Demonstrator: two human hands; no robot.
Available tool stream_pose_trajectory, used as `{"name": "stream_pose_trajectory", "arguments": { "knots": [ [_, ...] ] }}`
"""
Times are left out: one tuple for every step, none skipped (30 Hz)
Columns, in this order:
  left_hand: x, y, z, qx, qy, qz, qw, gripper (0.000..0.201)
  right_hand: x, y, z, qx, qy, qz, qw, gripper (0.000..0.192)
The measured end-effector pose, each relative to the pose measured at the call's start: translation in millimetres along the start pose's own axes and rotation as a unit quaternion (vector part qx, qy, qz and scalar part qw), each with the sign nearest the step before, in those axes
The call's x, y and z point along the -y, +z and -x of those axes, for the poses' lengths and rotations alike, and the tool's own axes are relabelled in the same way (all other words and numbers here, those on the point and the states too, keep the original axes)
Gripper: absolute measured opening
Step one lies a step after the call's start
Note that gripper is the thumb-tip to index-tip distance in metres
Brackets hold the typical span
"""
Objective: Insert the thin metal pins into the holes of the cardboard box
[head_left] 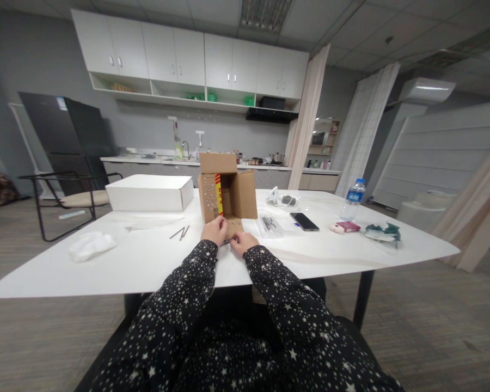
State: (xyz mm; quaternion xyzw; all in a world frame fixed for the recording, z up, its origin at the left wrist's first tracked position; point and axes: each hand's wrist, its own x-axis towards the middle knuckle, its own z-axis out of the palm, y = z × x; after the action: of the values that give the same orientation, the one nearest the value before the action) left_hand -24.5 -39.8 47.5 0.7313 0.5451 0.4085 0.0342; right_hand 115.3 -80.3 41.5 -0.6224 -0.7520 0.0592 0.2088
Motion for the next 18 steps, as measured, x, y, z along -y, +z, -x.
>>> {"name": "stream_pose_trajectory", "arguments": {
  "knots": [
    [-0.1, -0.1, 0.0, 0.001, -0.001, -0.001, 1.0, 0.027, 0.1, -0.3, 0.2, 0.001, -0.001, 0.0, 1.0, 0.024],
    [-0.2, -0.1, 0.0, 0.002, -0.001, -0.001, 1.0, 0.027, 0.2, -0.6, 0.3, 0.002, -0.001, 0.0, 1.0, 0.024],
    [-0.4, -0.2, 0.0, 0.003, 0.0, 0.0, 1.0, 0.027, 0.3, -0.8, 0.5, 0.002, -0.001, 0.0, 1.0, 0.024],
    [-0.5, -0.3, -0.1, 0.003, 0.0, 0.001, 1.0, 0.027, 0.4, -1.1, 0.7, 0.001, -0.001, 0.0, 1.0, 0.024],
    [-0.8, -0.5, -0.1, 0.003, 0.001, 0.003, 1.0, 0.027, 0.6, -1.3, 0.9, 0.001, -0.001, 0.0, 1.0, 0.024],
    [-1.1, -0.7, -0.1, 0.004, 0.001, 0.004, 1.0, 0.027, 0.8, -1.4, 1.0, 0.001, -0.001, 0.0, 1.0, 0.024],
    [-1.4, -0.9, -0.1, 0.006, 0.001, 0.006, 1.0, 0.027, 1.1, -1.4, 1.0, 0.001, -0.001, 0.0, 1.0, 0.024],
    [-1.7, -1.1, -0.1, 0.007, 0.0, 0.007, 1.0, 0.027, 1.3, -1.4, 0.9, 0.001, 0.0, 0.0, 1.0, 0.024],
    [-1.9, -1.3, 0.0, 0.01, -0.001, 0.007, 1.0, 0.026, 1.6, -1.3, 0.7, 0.002, 0.002, 0.002, 1.0, 0.024],
    [-2.1, -1.4, 0.1, 0.011, -0.002, 0.007, 1.0, 0.026, 1.8, -1.2, 0.4, 0.004, 0.006, 0.003, 1.0, 0.024],
    [-2.1, -1.4, 0.2, 0.013, -0.001, 0.008, 1.0, 0.026, 1.9, -0.9, 0.0, 0.005, 0.009, 0.004, 1.0, 0.024],
    [-1.9, -1.3, 0.3, 0.013, 0.0, 0.008, 1.0, 0.027, 1.9, -0.6, -0.3, 0.006, 0.012, 0.005, 1.0, 0.024],
    [-1.7, -1.1, 0.4, 0.013, 0.002, 0.009, 1.0, 0.027, 1.9, -0.2, -0.7, 0.007, 0.014, 0.005, 1.0, 0.024],
    [-1.4, -0.9, 0.5, 0.013, 0.004, 0.009, 1.0, 0.027, 1.7, 0.2, -1.0, 0.006, 0.014, 0.005, 1.0, 0.024],
    [-1.2, -0.6, 0.5, 0.013, 0.005, 0.01, 1.0, 0.027, 1.4, 0.6, -1.2, 0.006, 0.013, 0.005, 1.0, 0.024],
    [-1.0, -0.3, 0.4, 0.013, 0.006, 0.011, 1.0, 0.027, 1.1, 1.1, -1.5, 0.005, 0.012, 0.006, 1.0, 0.024],
    [-0.8, -0.1, 0.3, 0.013, 0.008, 0.012, 1.0, 0.027, 0.7, 1.5, -1.7, 0.004, 0.01, 0.006, 1.0, 0.024],
    [-0.8, 0.0, 0.3, 0.014, 0.009, 0.013, 1.0, 0.027, 0.4, 1.9, -1.8, 0.004, 0.008, 0.007, 1.0, 0.024]
  ]
}}
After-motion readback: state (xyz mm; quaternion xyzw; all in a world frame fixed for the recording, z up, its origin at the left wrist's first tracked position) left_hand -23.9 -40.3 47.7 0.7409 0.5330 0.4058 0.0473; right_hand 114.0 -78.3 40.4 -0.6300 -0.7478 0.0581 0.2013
